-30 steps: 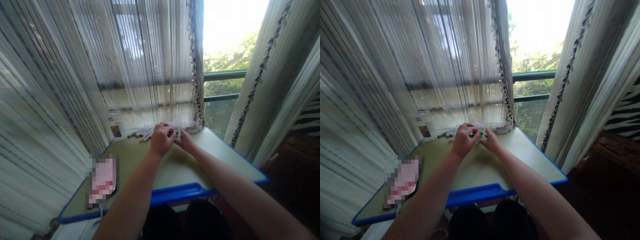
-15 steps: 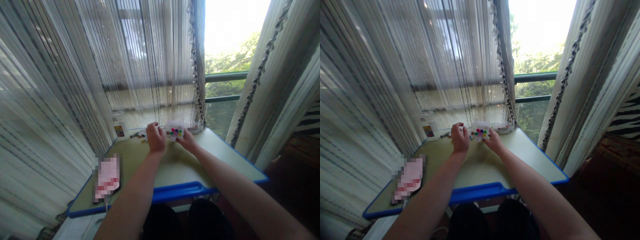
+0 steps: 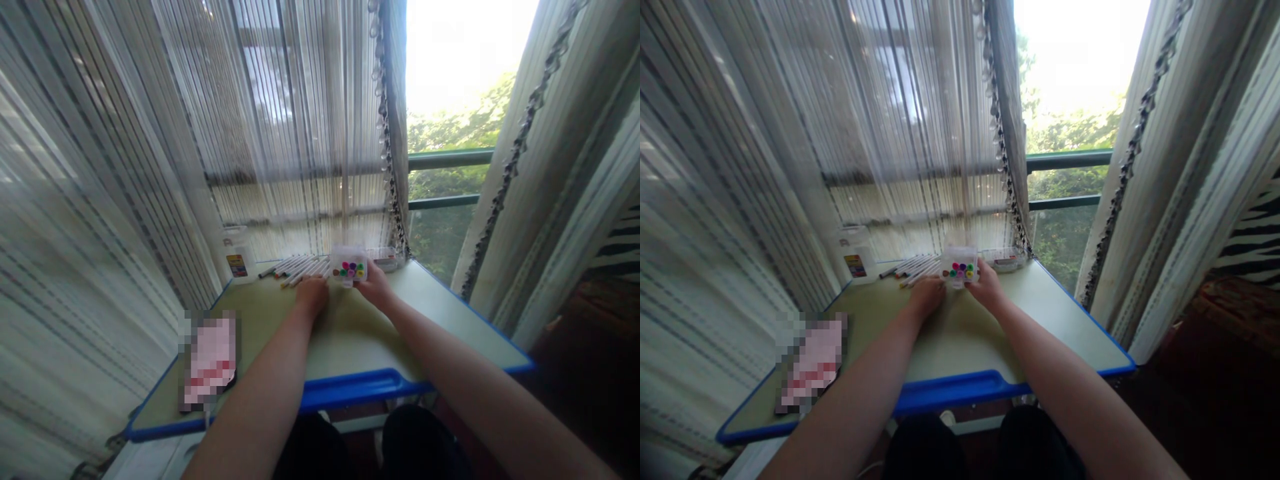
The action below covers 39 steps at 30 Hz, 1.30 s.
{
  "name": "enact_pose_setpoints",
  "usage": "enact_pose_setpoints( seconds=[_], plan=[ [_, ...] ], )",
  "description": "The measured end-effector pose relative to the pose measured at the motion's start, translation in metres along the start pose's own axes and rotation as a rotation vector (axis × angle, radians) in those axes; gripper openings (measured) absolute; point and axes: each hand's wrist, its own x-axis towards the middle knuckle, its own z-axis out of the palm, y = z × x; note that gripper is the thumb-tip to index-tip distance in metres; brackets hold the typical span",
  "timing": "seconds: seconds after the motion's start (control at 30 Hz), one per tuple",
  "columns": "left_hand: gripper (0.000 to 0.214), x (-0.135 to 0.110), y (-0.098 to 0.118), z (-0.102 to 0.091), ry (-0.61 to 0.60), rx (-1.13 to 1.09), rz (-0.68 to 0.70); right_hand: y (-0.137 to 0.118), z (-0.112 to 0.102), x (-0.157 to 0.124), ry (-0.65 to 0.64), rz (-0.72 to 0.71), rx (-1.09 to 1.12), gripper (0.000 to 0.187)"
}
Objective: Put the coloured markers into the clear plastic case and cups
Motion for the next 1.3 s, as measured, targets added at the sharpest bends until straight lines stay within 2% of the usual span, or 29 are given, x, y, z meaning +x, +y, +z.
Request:
enact_pose_setpoints(
  seconds=[0.1, 0.2, 0.37, 0.47, 0.53, 0.63, 0.73, 0.87, 1.07, 1.3],
  plan=[
    [0.021, -0.001, 0.002, -0.002, 0.041, 0.006, -0.030, 0.002, 0.002, 0.000, -0.007, 0.006, 0.027, 0.037],
    [0.029, -0.002, 0.003, -0.002, 0.076, 0.012, -0.097, 0.004, 0.002, 0.001, 0.008, 0.000, 0.045, 0.039],
    [0.026, -0.001, 0.001, 0.001, -0.021, -0.007, -0.121, 0.005, 0.002, 0.001, 0.019, 0.008, 0.042, 0.039],
    [0.023, 0.000, 0.001, 0.000, -0.017, -0.054, -0.139, 0.006, 0.001, 0.002, 0.024, 0.025, 0.063, 0.039],
    [0.023, 0.001, 0.003, -0.003, 0.071, -0.094, -0.173, 0.007, 0.000, 0.003, 0.036, 0.037, 0.064, 0.039],
    [0.020, 0.003, 0.005, -0.011, 0.350, -0.226, -0.193, 0.006, -0.003, 0.004, 0.084, 0.055, 0.038, 0.036],
    [0.015, 0.004, 0.007, -0.019, 0.602, -0.379, -0.103, 0.003, -0.005, 0.004, 0.125, 0.081, 0.008, 0.035],
    [0.012, 0.002, 0.011, -0.028, 0.836, -0.459, 0.047, 0.000, -0.005, 0.005, 0.135, 0.096, -0.001, 0.036],
    [0.014, -0.004, 0.016, -0.038, 0.990, -0.429, 0.178, 0.003, -0.004, 0.004, 0.134, 0.070, 0.008, 0.037],
    [0.017, -0.005, 0.017, -0.041, 1.086, -0.397, 0.229, 0.008, -0.003, 0.005, 0.109, 0.124, 0.043, 0.043]
  ],
)
